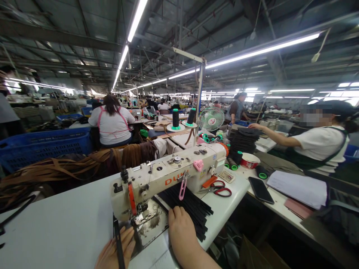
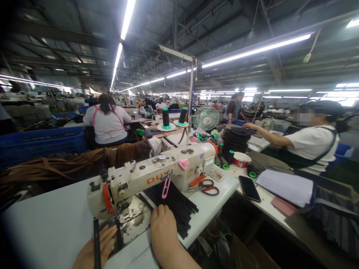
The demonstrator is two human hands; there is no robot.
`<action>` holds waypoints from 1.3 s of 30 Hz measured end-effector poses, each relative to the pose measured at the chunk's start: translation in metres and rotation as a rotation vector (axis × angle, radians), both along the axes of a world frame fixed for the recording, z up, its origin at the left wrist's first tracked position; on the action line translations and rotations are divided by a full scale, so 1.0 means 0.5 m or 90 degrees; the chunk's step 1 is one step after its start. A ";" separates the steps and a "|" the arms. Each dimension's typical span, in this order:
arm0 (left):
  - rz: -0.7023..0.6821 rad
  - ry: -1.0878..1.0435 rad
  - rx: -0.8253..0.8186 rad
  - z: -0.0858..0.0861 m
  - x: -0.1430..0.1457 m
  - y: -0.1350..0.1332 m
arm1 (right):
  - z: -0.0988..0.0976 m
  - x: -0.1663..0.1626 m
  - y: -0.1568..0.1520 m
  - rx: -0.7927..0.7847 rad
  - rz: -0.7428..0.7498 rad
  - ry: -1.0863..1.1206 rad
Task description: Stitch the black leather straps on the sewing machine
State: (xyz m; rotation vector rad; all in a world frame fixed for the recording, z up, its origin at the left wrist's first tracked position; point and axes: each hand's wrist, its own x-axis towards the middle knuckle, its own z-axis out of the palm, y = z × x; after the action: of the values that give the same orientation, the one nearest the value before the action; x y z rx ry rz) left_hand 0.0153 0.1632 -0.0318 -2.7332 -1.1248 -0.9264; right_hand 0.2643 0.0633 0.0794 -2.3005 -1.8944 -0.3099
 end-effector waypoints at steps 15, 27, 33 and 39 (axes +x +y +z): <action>-0.041 -0.105 -0.038 0.068 0.010 -0.026 | 0.011 0.013 0.026 0.021 0.015 -0.007; 0.037 -0.118 -0.021 0.022 0.029 -0.027 | 0.030 0.008 0.017 0.004 0.037 0.026; -0.048 -0.049 0.084 0.006 0.000 0.002 | 0.064 -0.015 -0.024 -0.026 0.015 0.266; -0.060 -0.038 0.125 -0.004 -0.005 0.015 | 0.062 -0.023 -0.024 -0.013 0.012 0.595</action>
State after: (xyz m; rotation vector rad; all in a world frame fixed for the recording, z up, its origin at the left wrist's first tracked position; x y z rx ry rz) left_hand 0.0129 0.1707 -0.0338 -2.6340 -0.8672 -1.0748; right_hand 0.2529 0.0514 0.1104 -1.8852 -1.3995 0.6750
